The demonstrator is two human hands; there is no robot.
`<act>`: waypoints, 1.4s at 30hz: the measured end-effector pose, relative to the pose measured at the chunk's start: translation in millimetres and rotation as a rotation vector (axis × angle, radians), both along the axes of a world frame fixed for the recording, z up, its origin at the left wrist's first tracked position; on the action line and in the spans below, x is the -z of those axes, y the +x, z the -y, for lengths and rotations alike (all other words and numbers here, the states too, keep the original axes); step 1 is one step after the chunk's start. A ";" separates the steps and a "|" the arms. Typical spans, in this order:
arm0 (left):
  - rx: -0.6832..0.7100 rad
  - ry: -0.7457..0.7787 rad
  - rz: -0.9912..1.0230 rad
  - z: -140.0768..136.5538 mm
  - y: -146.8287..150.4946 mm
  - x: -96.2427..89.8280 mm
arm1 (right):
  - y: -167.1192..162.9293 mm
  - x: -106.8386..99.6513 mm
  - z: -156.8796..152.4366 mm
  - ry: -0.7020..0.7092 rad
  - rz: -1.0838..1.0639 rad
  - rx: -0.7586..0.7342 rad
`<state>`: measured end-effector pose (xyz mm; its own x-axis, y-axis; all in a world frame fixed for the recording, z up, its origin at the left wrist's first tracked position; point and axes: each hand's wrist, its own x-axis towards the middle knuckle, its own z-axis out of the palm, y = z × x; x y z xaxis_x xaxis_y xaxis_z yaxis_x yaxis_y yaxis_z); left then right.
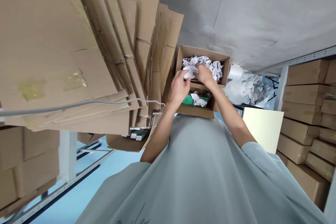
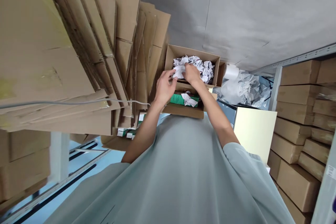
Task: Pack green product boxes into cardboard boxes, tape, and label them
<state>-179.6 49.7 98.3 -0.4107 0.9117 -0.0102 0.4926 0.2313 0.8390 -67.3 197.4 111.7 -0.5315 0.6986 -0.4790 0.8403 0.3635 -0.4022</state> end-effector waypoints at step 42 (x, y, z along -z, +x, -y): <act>0.110 -0.040 -0.034 102.1 8.3 14.7 | 112.6 -10.9 147.0 0.001 -0.075 0.203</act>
